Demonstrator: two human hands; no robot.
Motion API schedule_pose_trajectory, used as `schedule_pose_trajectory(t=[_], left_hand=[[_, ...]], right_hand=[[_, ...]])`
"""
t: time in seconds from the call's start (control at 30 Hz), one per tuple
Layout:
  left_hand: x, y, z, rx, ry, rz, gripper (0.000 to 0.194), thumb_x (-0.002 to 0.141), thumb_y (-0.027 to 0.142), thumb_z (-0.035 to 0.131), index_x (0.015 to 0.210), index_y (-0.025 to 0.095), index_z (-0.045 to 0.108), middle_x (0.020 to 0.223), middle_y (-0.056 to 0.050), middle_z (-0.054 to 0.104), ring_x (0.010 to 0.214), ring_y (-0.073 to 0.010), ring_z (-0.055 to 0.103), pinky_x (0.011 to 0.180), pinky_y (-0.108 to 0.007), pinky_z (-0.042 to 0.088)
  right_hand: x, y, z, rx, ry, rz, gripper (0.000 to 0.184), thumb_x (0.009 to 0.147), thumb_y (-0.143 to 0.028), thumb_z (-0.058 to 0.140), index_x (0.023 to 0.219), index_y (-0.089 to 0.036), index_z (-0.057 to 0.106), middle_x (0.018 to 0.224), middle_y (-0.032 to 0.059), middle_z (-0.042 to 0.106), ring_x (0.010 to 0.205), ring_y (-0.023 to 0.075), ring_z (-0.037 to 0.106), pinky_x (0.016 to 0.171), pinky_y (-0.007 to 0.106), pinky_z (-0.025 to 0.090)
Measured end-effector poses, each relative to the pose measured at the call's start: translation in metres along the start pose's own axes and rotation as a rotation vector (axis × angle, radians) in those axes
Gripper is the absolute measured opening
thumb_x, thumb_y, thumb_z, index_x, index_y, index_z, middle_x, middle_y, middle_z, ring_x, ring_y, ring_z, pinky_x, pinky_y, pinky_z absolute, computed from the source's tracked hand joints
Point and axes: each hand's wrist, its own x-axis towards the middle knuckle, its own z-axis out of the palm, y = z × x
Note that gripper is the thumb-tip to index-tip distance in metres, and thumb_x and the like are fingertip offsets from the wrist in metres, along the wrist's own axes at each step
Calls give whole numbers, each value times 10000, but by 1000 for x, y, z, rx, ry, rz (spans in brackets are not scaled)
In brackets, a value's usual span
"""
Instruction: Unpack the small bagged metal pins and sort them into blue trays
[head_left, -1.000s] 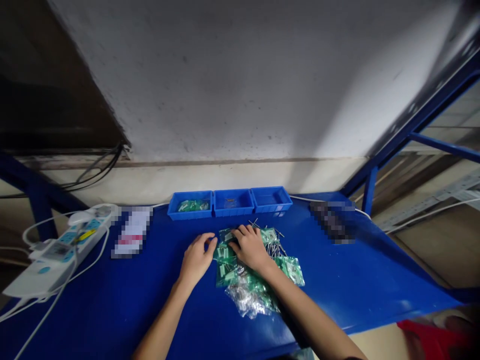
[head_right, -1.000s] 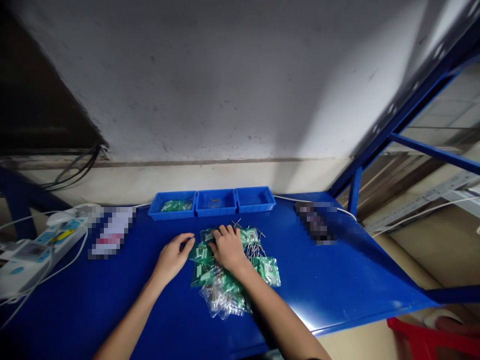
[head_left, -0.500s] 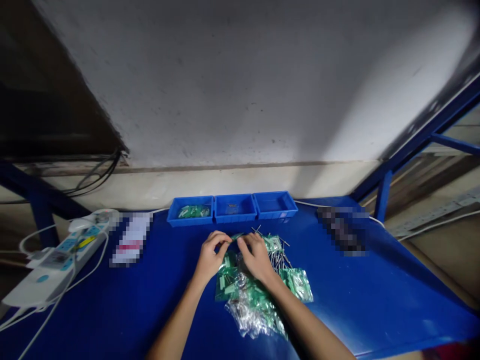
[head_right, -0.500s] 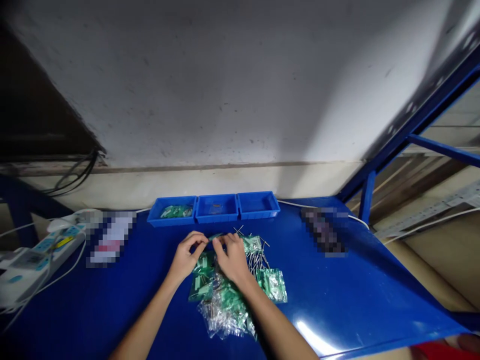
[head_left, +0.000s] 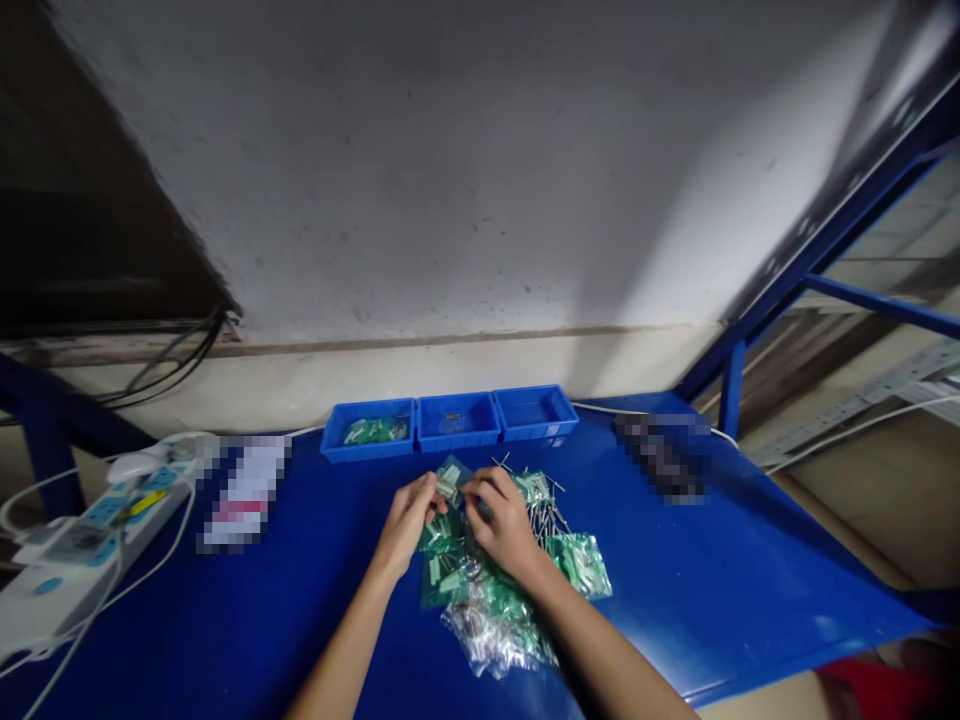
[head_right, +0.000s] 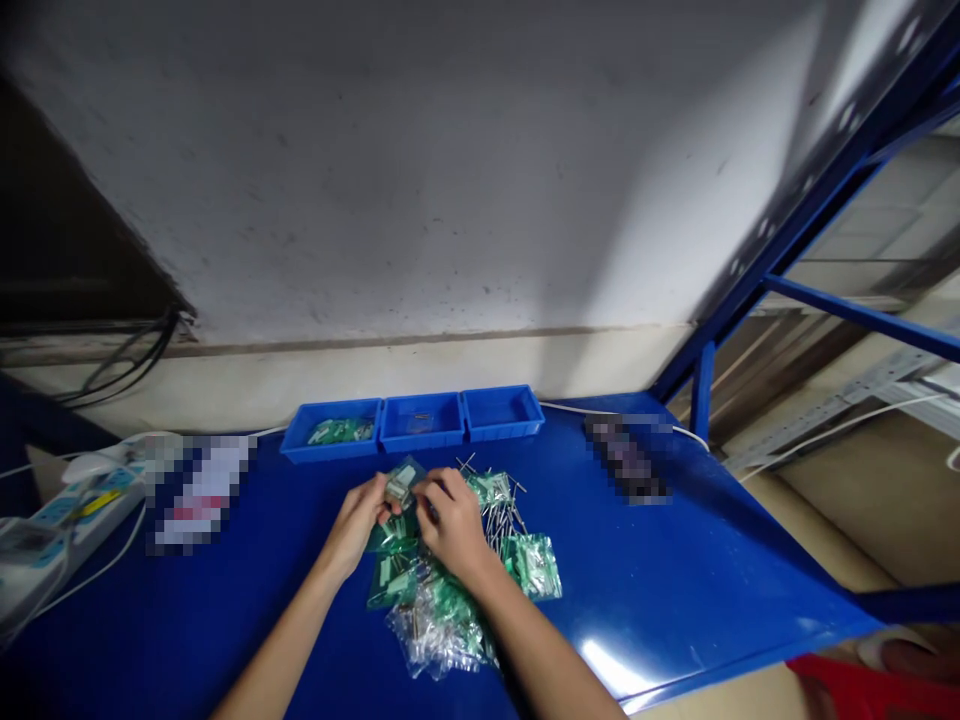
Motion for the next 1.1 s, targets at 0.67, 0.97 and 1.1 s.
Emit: schedule_pose_trajectory(t=[0.67,0.97,1.1], left_hand=[[-11,12,4,156,-21,156,362,910,408,373,815,152,611,692,-21,531,636,-129,498,591,-228,396],[-10,11,2,267,93,306,192,821,340,541,746,170,587,601,26,496,536,-102,426,538,-207,343],[-11,15,1,384,34,408,169,834,291,522,753,174,613,651,8,535,564,-105,453,572,-211,372]], right_hand=[[-4,-6,-9,-30,27,16,228,849,-134,432,959,-207,618,909,74,608,862,198,535,775,356,451],[-6,-15,-10,133,29,134,376,706,-102,511,1057,-223,574,1288,105,392,1227,282,377,936,451,412],[0,-8,-11,389,22,337,393,804,-229,526,1185,-209,435,918,37,577,822,161,573,731,299,487]])
